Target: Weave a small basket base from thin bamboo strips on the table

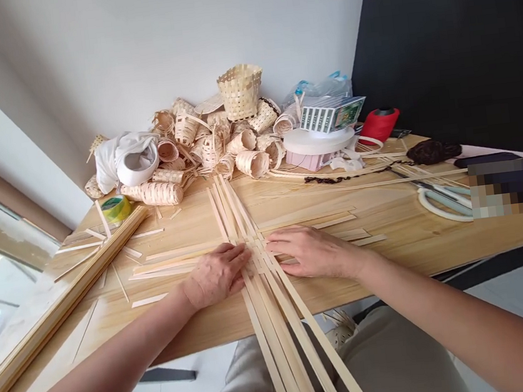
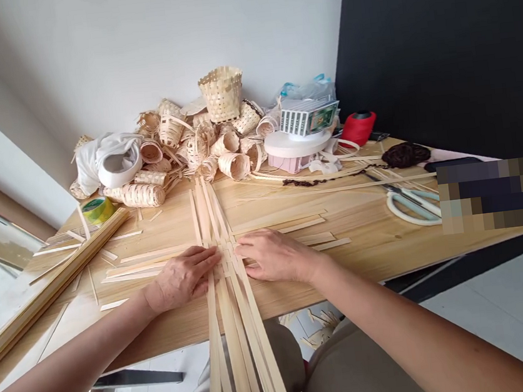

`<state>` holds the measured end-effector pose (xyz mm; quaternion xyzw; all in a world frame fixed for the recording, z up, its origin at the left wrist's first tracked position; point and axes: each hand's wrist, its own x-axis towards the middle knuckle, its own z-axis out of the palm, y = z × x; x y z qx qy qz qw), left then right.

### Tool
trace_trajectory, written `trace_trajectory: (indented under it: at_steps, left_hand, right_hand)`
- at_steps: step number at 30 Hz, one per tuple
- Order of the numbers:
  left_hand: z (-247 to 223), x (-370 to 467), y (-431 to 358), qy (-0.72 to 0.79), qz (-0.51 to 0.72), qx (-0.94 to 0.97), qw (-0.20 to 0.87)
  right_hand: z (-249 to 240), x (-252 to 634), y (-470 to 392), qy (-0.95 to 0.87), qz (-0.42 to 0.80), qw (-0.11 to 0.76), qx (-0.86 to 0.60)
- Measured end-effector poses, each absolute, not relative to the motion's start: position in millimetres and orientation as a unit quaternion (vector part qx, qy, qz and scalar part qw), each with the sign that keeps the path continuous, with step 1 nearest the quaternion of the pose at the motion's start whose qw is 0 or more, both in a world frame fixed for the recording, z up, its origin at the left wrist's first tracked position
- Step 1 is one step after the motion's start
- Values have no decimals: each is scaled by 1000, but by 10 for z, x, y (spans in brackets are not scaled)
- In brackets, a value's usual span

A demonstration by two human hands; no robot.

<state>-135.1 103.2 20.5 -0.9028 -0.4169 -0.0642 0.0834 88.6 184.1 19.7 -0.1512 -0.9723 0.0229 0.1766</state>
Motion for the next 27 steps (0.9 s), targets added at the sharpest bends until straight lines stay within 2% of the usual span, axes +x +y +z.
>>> trace_trajectory:
  at_steps: [8,19,27]
  left_hand:
    - [196,-1349,1059,-406,-58,-905,116]
    - [181,-1362,1072,-430,-73,-894,105]
    - [204,-1328,1104,-408,-82,-900,128]
  right_hand:
    - [123,903,1839,-963,24,205,-173]
    - [156,877,1916,-973,9,175,-147]
    - [86,892,1920,-960,20,216,-180]
